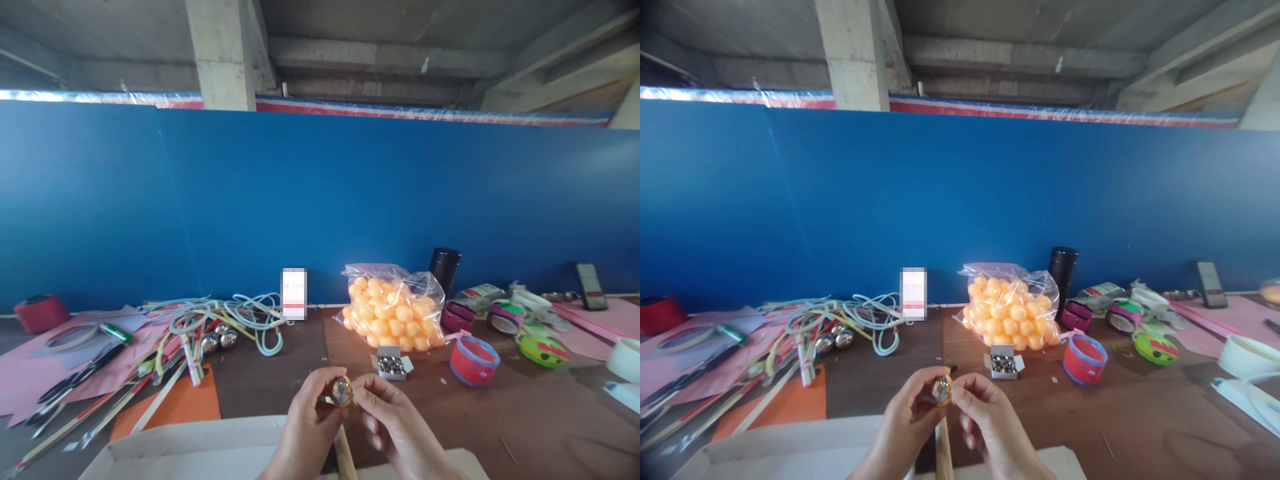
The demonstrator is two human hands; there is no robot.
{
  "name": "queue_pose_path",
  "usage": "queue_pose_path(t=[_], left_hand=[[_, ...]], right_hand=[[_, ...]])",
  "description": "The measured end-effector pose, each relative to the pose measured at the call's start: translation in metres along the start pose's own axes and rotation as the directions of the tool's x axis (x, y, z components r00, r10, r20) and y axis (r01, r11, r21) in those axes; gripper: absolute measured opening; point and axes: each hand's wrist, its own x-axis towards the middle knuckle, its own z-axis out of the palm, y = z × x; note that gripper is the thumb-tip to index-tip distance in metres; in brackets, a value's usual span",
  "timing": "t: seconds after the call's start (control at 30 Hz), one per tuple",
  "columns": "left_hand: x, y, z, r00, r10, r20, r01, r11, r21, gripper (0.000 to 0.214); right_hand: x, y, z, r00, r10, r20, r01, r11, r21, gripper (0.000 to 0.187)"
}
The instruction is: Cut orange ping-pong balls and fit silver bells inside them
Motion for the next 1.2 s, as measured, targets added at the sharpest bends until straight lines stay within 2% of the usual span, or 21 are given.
queue_pose_path(t=[0.23,0.53,0.83,1.2], left_hand=[[-0.0007,0.0027,-0.0013,1.000,0.020,0.006,-0.020,0.999,0.046,0.036],[-0.0011,0.0010,-0.0028,0.998,0.061,0.028,-0.063,0.993,0.104,0.040],[-0.0014,-0.0027,-0.0039,0.993,0.118,0.033,-0.121,0.986,0.119,0.044],[-0.0007,-0.0046,-0.0046,0.988,0.150,0.034,-0.153,0.977,0.149,0.041]], right_hand=[[-0.0019,-0.0030,0.0007,0.999,0.014,0.037,-0.016,0.998,0.067,0.024],[0.0001,-0.0016,-0.0040,0.998,0.014,0.056,-0.016,0.999,0.030,0.026],[-0.0025,-0.0041,-0.0017,0.997,0.027,0.075,-0.034,0.996,0.084,0.029],[-0.0036,-0.0055,-0.0020,0.996,0.040,0.078,-0.047,0.995,0.089,0.029]])
